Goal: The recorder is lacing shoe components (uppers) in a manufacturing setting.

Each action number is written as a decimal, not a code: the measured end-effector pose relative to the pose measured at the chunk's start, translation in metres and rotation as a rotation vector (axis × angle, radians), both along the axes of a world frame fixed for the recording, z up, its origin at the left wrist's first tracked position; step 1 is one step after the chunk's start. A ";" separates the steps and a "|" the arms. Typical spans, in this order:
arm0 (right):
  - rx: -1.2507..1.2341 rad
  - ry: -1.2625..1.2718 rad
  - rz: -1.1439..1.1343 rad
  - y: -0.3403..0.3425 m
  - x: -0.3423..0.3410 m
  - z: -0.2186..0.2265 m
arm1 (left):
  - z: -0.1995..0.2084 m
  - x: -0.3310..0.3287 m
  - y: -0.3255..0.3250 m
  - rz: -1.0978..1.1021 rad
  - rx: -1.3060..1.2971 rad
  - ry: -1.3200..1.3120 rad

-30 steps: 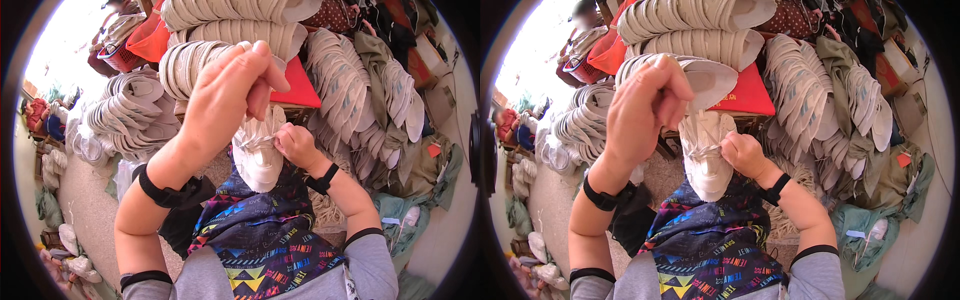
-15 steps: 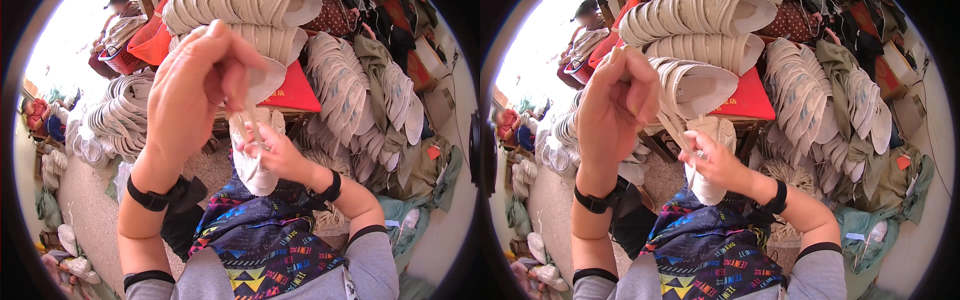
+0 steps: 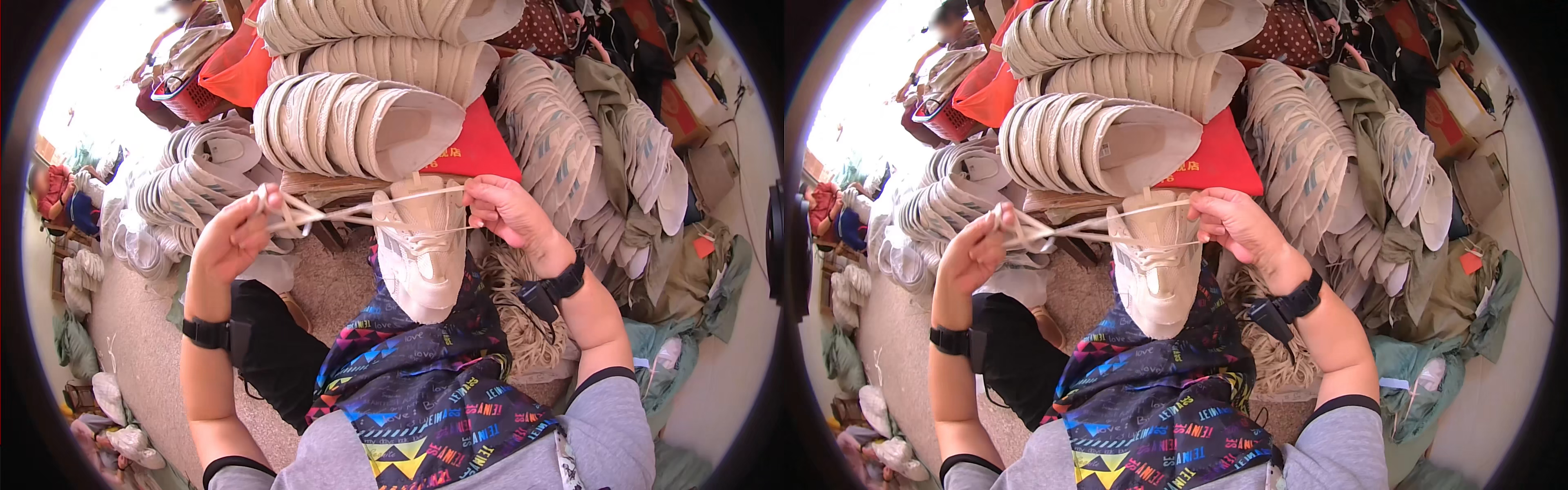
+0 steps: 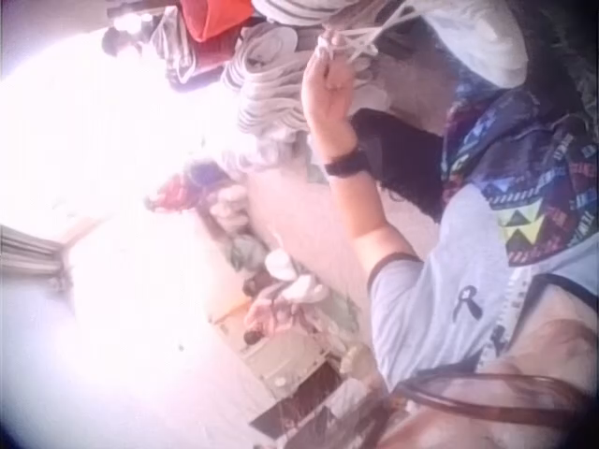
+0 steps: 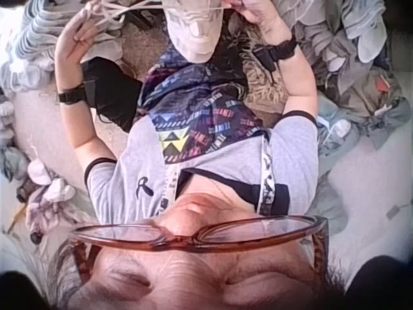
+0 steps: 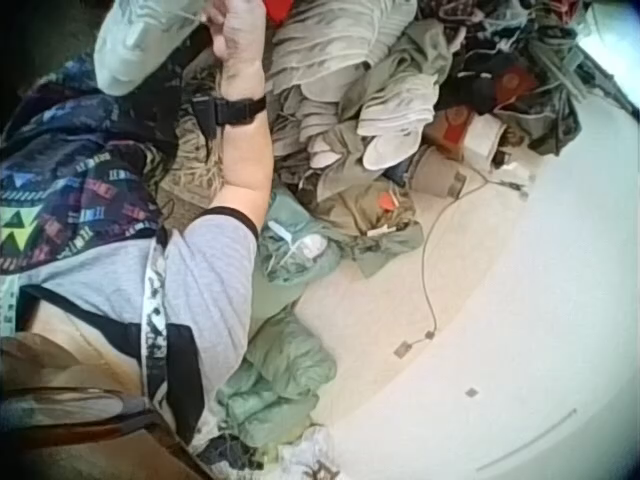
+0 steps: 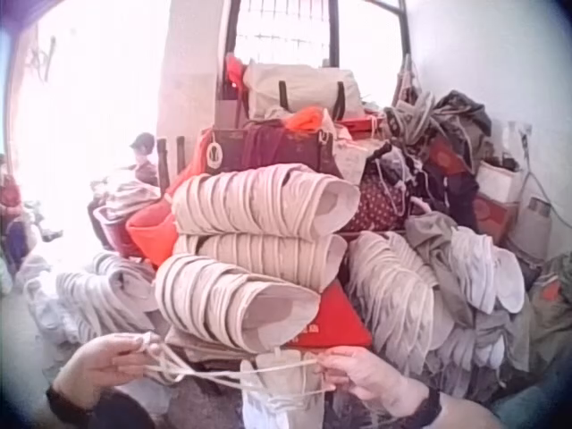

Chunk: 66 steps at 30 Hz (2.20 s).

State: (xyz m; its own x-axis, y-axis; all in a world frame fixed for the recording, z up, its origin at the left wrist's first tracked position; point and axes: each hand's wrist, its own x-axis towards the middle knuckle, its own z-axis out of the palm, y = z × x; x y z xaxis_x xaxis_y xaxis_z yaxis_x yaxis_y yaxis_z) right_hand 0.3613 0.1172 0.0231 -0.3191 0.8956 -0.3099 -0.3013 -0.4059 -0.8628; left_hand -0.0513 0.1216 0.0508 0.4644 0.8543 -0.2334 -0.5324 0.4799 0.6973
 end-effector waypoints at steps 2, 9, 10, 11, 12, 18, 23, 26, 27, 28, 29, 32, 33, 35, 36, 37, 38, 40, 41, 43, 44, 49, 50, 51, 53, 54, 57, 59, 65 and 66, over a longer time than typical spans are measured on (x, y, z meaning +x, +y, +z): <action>0.004 -0.009 -0.092 -0.003 -0.003 0.007 | 0.001 -0.001 -0.009 -0.060 0.089 0.232; 0.079 0.213 -0.192 0.021 0.045 0.029 | -0.007 -0.038 0.000 0.230 0.224 0.389; 0.097 0.211 -0.237 0.023 0.054 0.032 | -0.009 -0.052 0.007 0.227 0.222 0.387; 0.069 0.231 -0.345 0.023 0.067 0.036 | -0.012 -0.068 0.015 0.291 0.224 0.198; 0.069 0.231 -0.387 0.022 0.086 0.043 | -0.016 -0.085 0.024 0.348 0.224 0.009; 0.085 0.135 -0.646 0.006 0.272 0.081 | -0.047 -0.274 0.067 0.737 0.140 -0.298; 0.259 -0.127 -1.152 -0.019 0.373 0.089 | -0.020 -0.343 0.049 1.069 0.445 0.132; 0.319 -0.529 -1.344 -0.046 0.337 0.067 | -0.026 -0.153 0.047 0.768 0.623 1.056; 0.253 -0.532 -1.229 -0.041 0.319 0.046 | -0.016 -0.080 0.029 0.695 0.573 0.970; 0.188 -0.526 -1.071 -0.031 0.265 0.032 | -0.014 -0.041 0.011 0.572 0.483 0.844; 0.201 -0.604 -0.874 -0.030 0.212 0.023 | -0.015 -0.003 -0.002 0.478 0.596 1.018; 0.277 -0.722 -0.361 -0.034 0.101 -0.005 | -0.037 0.087 -0.024 0.313 0.860 1.016; 0.175 -0.698 -0.217 -0.032 0.070 -0.011 | -0.041 0.103 -0.024 0.313 1.192 1.096; 0.290 -0.649 -0.134 -0.038 0.025 -0.027 | -0.049 0.134 -0.030 0.184 1.109 1.027; 0.252 -0.638 -0.090 -0.037 0.011 -0.030 | -0.051 0.142 -0.030 0.146 1.138 1.081; 0.304 -0.667 -0.052 -0.036 -0.001 -0.028 | -0.057 0.149 -0.030 0.155 1.169 1.124; 0.272 -0.630 -0.038 -0.036 -0.008 -0.027 | -0.060 0.154 -0.029 0.160 1.205 1.162; 0.304 -0.673 -0.002 -0.033 -0.009 -0.040 | -0.062 0.157 -0.024 0.152 1.267 1.179; 0.303 -0.672 -0.003 -0.034 -0.010 -0.041 | -0.062 0.158 -0.022 0.147 1.325 1.197; 0.344 -0.770 0.014 -0.034 -0.011 -0.039 | -0.064 0.160 -0.023 0.147 1.259 1.162; 0.343 -0.767 0.014 -0.035 -0.012 -0.036 | -0.065 0.160 -0.024 0.150 1.194 1.128; 0.506 -0.757 0.040 -0.037 -0.010 -0.039 | -0.082 0.153 -0.024 0.002 0.360 0.773; 0.507 -0.756 0.039 -0.037 -0.010 -0.040 | -0.085 0.150 -0.022 0.064 0.317 0.769; 0.461 -0.751 0.061 -0.037 -0.011 -0.040 | -0.088 0.147 -0.021 0.099 0.281 0.772; 0.413 -0.749 0.079 -0.036 -0.010 -0.042 | -0.089 0.142 -0.026 0.146 0.307 0.738; 0.400 -0.747 0.089 -0.036 -0.008 -0.044 | -0.087 0.142 -0.028 0.192 0.331 0.702; 0.370 -0.707 0.100 -0.035 -0.006 -0.048 | -0.082 0.146 -0.037 0.290 0.517 0.716; 0.353 -0.669 0.099 -0.033 -0.006 -0.053 | -0.074 0.149 -0.042 0.401 0.739 0.766; 0.394 -0.790 0.113 -0.029 -0.008 -0.043 | -0.059 0.148 -0.043 0.258 0.403 0.671; 0.425 -0.866 0.130 -0.027 -0.009 -0.037 | -0.062 0.149 -0.041 0.260 0.402 0.673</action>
State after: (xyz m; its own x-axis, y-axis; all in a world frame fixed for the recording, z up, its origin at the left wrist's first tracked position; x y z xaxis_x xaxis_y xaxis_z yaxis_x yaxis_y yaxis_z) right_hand 0.3521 0.0897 -0.0142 -0.2370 0.9609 -0.1429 0.5320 0.0053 -0.8467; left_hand 0.0972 0.0801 -0.0114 0.1108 0.9928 -0.0446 0.0008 0.0448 0.9990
